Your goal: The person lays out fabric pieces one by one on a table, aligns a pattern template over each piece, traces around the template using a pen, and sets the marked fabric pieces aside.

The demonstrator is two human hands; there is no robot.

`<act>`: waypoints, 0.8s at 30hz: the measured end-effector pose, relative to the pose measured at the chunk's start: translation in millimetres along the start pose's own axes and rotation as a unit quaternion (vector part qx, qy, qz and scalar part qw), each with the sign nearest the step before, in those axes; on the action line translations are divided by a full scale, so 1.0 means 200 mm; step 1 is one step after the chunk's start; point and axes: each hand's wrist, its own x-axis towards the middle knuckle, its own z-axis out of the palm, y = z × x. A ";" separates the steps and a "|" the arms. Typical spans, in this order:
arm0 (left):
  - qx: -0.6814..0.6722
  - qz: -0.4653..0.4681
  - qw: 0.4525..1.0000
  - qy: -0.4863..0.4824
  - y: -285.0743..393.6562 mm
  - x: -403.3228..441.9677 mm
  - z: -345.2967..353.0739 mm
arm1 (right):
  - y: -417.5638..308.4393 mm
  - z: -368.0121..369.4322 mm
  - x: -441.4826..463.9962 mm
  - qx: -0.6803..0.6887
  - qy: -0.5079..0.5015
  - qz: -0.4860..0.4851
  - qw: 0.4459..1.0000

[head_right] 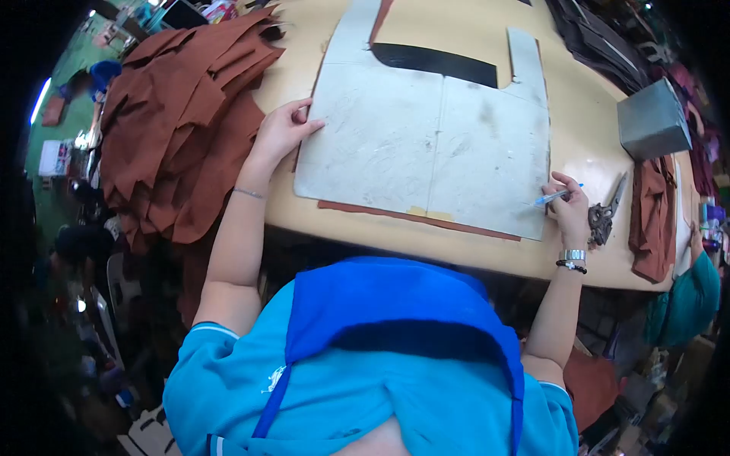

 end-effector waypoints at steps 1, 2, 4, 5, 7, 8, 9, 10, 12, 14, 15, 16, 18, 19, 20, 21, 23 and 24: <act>0.003 0.005 1.000 0.002 0.01 -0.01 -0.01 | -0.01 -0.01 0.00 0.006 0.007 0.002 1.000; 0.003 0.018 1.000 0.001 0.03 0.01 0.00 | -0.02 -0.01 -0.01 0.027 0.017 -0.013 0.999; 0.032 0.092 0.992 0.078 0.06 0.04 0.06 | -0.07 0.02 -0.01 0.064 0.048 -0.048 0.996; 0.048 0.082 0.994 0.052 0.16 0.04 0.04 | -0.14 0.05 -0.02 0.087 0.077 -0.054 0.992; 0.056 0.172 0.983 0.034 0.28 0.14 0.12 | -0.18 0.10 0.02 0.148 0.091 -0.089 0.981; 0.060 0.211 0.975 0.026 0.32 0.17 0.15 | -0.17 0.12 0.05 0.186 0.074 -0.118 0.973; 0.055 0.255 0.965 -0.003 0.40 0.21 0.19 | -0.22 0.16 0.07 0.181 0.073 -0.114 0.974; 0.060 0.291 0.955 -0.015 0.47 0.27 0.25 | -0.28 0.23 0.09 0.178 0.070 -0.109 0.975; 0.072 0.360 0.930 -0.034 0.60 0.39 0.37 | -0.37 0.40 0.18 0.183 0.044 -0.141 0.972; 0.101 0.336 0.934 -0.063 0.66 0.44 0.42 | -0.41 0.51 0.26 0.174 0.023 -0.159 0.972; 0.122 0.320 0.935 -0.089 0.68 0.46 0.42 | -0.42 0.56 0.30 0.188 0.012 -0.158 0.969; 0.143 0.303 0.935 -0.115 0.70 0.47 0.42 | -0.43 0.60 0.33 0.202 0.001 -0.155 0.967; 0.150 0.297 0.935 -0.123 0.71 0.49 0.42 | -0.45 0.67 0.40 0.189 -0.011 -0.156 0.970; 0.154 0.294 0.935 -0.128 0.71 0.50 0.42 | -0.48 0.70 0.42 0.161 -0.012 -0.159 0.974; 0.154 0.292 0.934 -0.135 0.71 0.50 0.41 | -0.51 0.73 0.45 0.132 -0.015 -0.162 0.978; 0.152 0.290 0.934 -0.141 0.72 0.49 0.40 | -0.53 0.77 0.46 0.156 -0.020 -0.170 0.973; 0.152 0.294 0.933 -0.143 0.72 0.48 0.39 | -0.54 0.84 0.53 0.162 -0.036 -0.191 0.968; 0.153 0.300 0.931 -0.140 0.72 0.48 0.39 | -0.55 0.87 0.54 0.164 -0.044 -0.201 0.965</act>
